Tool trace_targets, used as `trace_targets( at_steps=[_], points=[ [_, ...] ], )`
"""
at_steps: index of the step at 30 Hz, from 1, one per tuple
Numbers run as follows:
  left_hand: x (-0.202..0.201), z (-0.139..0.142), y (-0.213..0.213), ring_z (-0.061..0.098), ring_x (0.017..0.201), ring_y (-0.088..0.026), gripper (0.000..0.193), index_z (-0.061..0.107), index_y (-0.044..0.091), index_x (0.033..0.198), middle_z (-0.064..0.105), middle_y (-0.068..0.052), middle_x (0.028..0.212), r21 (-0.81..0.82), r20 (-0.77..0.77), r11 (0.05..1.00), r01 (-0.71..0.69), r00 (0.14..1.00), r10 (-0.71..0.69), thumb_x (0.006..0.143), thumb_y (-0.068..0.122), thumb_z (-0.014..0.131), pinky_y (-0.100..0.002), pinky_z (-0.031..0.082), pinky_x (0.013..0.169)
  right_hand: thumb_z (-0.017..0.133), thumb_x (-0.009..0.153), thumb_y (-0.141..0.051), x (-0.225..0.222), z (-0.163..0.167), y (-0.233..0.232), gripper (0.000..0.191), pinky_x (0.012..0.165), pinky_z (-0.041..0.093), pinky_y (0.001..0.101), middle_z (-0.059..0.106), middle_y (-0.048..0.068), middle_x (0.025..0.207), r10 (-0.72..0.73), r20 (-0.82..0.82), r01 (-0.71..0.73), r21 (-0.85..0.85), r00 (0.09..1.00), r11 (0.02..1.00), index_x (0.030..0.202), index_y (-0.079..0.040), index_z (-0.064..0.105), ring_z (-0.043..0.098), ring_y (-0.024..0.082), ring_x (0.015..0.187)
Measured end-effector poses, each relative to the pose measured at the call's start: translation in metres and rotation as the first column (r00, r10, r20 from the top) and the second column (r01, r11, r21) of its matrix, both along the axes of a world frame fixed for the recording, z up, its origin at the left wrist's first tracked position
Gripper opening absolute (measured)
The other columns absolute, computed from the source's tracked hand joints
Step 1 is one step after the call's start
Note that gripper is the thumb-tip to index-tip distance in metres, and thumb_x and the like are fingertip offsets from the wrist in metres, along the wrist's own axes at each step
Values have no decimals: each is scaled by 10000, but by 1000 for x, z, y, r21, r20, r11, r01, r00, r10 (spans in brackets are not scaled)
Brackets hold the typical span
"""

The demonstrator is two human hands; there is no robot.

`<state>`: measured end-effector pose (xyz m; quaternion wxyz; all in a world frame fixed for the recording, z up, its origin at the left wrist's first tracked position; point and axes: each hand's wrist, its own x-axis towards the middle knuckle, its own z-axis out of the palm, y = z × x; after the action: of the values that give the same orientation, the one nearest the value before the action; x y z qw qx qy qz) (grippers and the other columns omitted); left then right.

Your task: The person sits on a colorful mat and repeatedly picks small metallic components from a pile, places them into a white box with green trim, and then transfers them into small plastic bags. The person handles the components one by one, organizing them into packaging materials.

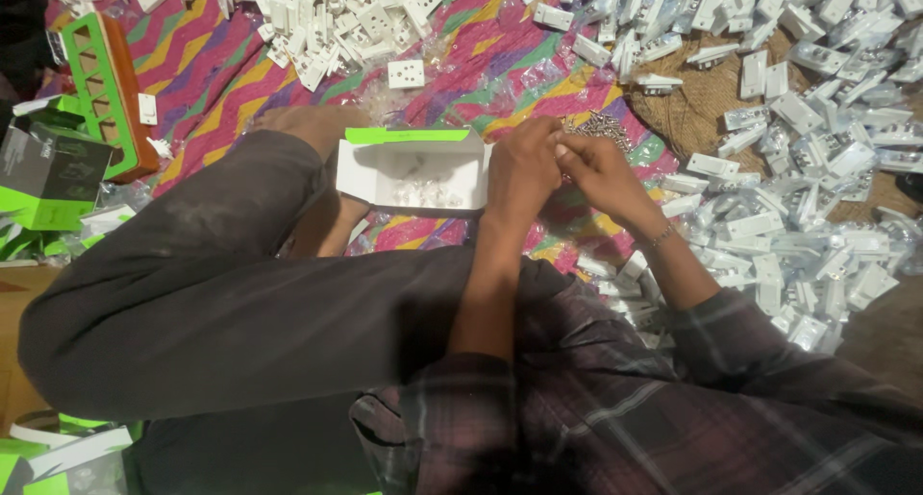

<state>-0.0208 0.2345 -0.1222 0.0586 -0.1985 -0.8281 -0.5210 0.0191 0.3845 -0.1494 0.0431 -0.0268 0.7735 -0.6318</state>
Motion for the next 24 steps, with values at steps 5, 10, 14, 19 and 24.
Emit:
trace_targets(
  at_steps=[5, 10, 14, 19, 24],
  points=[
    [-5, -13, -3, 661, 879, -424, 94, 617, 42, 976, 673, -186, 933, -207, -160, 978, -7, 987, -27, 884, 54, 632, -522, 505, 755, 577, 1124, -144, -8, -42, -1, 277, 657, 407, 276, 548, -17, 779, -30, 12, 30, -42, 999, 999, 932, 47, 633, 459, 67, 744],
    [9, -3, -3, 675, 932, -396, 144, 646, 60, 1002, 687, -172, 993, -124, -285, 989, 77, 952, -110, 859, 71, 638, -484, 533, 790, 553, 1031, -113, -22, -68, -14, 187, 713, 501, 220, 677, -44, 888, -157, 34, 161, -252, 987, 954, 1065, 18, 682, 599, 43, 813],
    [33, 12, 8, 716, 966, -364, 178, 685, 85, 963, 731, -139, 955, -232, -136, 958, 167, 970, -202, 811, 11, 629, -475, 541, 815, 540, 1060, -183, -41, -52, 8, 230, 690, 543, 264, 631, -5, 796, -438, 171, 468, -234, 883, 852, 1101, 5, 666, 665, 95, 764],
    [5, 18, 21, 689, 974, -406, 228, 638, 57, 1145, 712, -195, 1006, 41, 44, 999, -10, 999, 8, 925, 4, 664, -464, 538, 783, 600, 1048, -346, -26, -7, 53, 454, 780, 521, 251, 669, 26, 1043, -147, 174, 221, -560, 974, 799, 1324, 14, 625, 613, 105, 899],
    [-5, 11, 26, 730, 765, -244, 267, 553, 14, 1136, 716, -132, 877, 222, 313, 971, -84, 950, 11, 903, 26, 684, -371, 562, 614, 686, 977, -314, -3, 1, 22, 524, 699, 497, 246, 655, 9, 1165, 80, 204, 100, -742, 976, 663, 1387, -13, 561, 619, 95, 927]
  ],
)
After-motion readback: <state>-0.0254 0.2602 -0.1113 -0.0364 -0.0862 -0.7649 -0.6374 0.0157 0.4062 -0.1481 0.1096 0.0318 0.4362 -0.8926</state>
